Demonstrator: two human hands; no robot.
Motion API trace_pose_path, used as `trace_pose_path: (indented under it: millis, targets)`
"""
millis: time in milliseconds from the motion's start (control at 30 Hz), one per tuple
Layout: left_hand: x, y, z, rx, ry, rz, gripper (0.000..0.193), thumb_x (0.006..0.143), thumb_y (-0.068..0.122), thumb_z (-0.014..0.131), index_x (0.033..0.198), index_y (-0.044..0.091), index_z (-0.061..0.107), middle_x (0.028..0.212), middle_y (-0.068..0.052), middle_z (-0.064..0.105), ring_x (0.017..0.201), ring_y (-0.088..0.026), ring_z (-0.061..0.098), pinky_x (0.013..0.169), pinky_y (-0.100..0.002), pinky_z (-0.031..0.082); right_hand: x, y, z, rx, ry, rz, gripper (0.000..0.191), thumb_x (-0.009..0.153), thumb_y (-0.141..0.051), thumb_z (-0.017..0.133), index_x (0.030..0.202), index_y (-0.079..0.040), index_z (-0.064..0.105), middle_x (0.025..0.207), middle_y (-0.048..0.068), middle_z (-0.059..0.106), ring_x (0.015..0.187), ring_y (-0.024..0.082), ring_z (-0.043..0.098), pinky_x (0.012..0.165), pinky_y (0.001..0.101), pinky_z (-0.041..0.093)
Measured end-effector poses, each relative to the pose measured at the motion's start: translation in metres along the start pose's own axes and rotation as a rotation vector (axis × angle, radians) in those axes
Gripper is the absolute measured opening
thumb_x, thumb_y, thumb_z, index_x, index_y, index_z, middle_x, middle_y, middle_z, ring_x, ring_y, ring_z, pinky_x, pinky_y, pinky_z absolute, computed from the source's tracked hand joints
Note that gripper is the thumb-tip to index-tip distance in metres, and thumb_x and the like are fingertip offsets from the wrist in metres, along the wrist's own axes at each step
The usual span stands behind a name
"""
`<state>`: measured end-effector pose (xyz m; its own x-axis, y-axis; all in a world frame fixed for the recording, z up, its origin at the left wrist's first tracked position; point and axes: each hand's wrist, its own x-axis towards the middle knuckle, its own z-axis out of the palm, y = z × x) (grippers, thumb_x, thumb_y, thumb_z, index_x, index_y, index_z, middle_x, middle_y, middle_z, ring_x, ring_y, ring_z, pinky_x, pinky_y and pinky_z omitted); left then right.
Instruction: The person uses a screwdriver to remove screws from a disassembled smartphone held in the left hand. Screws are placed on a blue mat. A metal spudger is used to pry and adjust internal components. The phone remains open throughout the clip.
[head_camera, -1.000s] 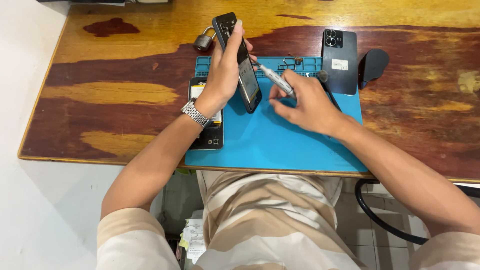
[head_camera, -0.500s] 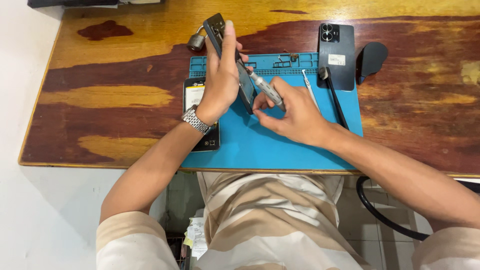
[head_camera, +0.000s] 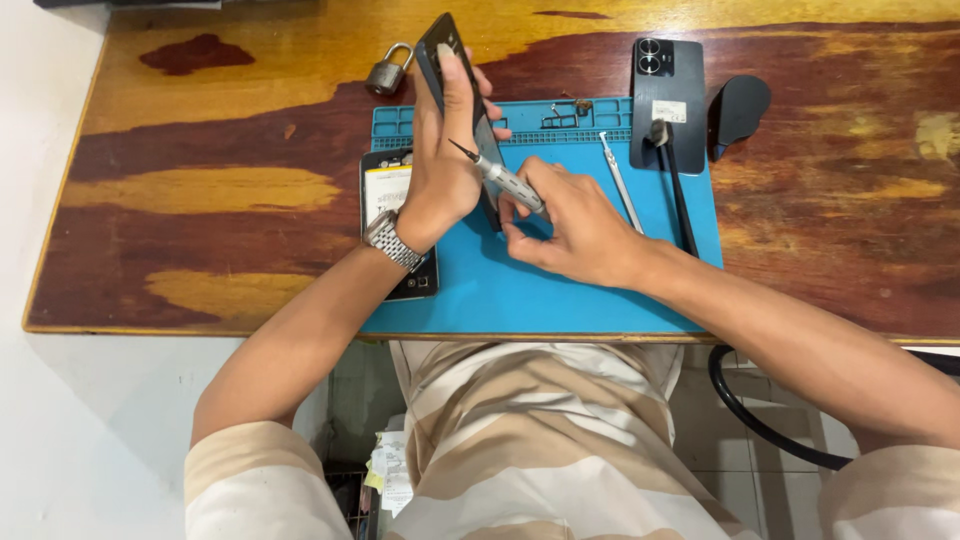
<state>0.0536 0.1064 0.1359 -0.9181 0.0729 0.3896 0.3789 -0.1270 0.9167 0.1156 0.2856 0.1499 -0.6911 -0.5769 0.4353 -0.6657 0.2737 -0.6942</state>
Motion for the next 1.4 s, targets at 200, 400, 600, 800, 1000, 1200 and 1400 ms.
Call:
trace_pose_path:
  millis: [200,400,600,800,1000,1200,1400]
  targets:
    - [-0.001,0.000,-0.011,-0.011,-0.119,0.027,0.065,0.109,0.063,0.033,0.135,0.005,0.046,0.109,-0.005,0.053,0.093,-0.013,0.061,0.078,-0.031,0.061,-0.003,0.004,-0.005,-0.006,-0.007,0.050,0.039,0.078,-0.006,0.079,0.094,-0.005,0.043,0.087,0.007,0.069,0.077,0.026,0.067,0.069,0.0360,0.051]
    - [0.001,0.004,-0.014,-0.017,-0.168,0.031,0.068,0.109,0.062,0.034,0.138,0.003,0.046,0.111,-0.007,0.056,0.097,-0.014,0.062,0.083,-0.034,0.061,0.006,0.021,-0.025,-0.206,0.074,0.136,0.037,0.084,-0.006,0.078,0.099,-0.002,0.044,0.087,0.010,0.069,0.077,0.029,0.068,0.069,0.0380,0.052]
    - [0.000,0.008,-0.014,0.028,-0.198,0.051,0.070,0.110,0.063,0.033,0.141,0.001,0.046,0.112,-0.008,0.057,0.097,-0.015,0.063,0.084,-0.034,0.061,0.007,0.029,-0.030,-0.228,0.014,0.382,0.030,0.084,-0.007,0.075,0.099,0.000,0.050,0.087,0.012,0.071,0.069,0.030,0.069,0.064,0.0398,0.053]
    - [0.008,0.008,-0.028,0.060,-0.336,0.093,0.079,0.107,0.069,0.028,0.140,0.000,0.051,0.114,-0.011,0.063,0.102,-0.019,0.069,0.088,-0.036,0.062,0.007,0.032,-0.026,-0.225,0.047,0.154,0.027,0.087,-0.005,0.073,0.101,0.002,0.051,0.087,0.012,0.070,0.077,0.026,0.069,0.071,0.0374,0.054]
    - [0.016,0.003,-0.039,0.020,-0.376,0.074,0.083,0.107,0.073,0.025,0.135,0.000,0.055,0.113,-0.011,0.066,0.104,-0.020,0.071,0.097,-0.037,0.058,0.005,0.033,-0.029,-0.274,0.030,0.286,0.040,0.101,-0.033,0.069,0.087,0.001,0.054,0.068,0.013,0.055,0.058,0.026,0.053,0.054,0.0417,0.041]
    - [0.022,-0.004,-0.045,-0.082,-0.360,0.011,0.083,0.105,0.073,0.026,0.136,0.001,0.053,0.110,-0.012,0.066,0.103,-0.021,0.070,0.097,-0.038,0.060,0.003,0.027,-0.041,-0.271,-0.032,0.326,0.041,0.114,-0.030,0.055,0.087,0.001,0.058,0.059,0.014,0.050,0.052,0.025,0.047,0.052,0.0414,0.039]
    - [0.027,-0.010,-0.049,-0.101,-0.331,-0.071,0.081,0.101,0.072,0.027,0.133,0.003,0.053,0.105,-0.011,0.068,0.094,-0.020,0.074,0.085,-0.036,0.063,0.004,0.017,-0.053,-0.292,0.007,0.161,0.029,0.095,-0.027,0.071,0.104,0.000,0.073,0.066,0.012,0.065,0.050,0.018,0.061,0.047,0.0350,0.046]
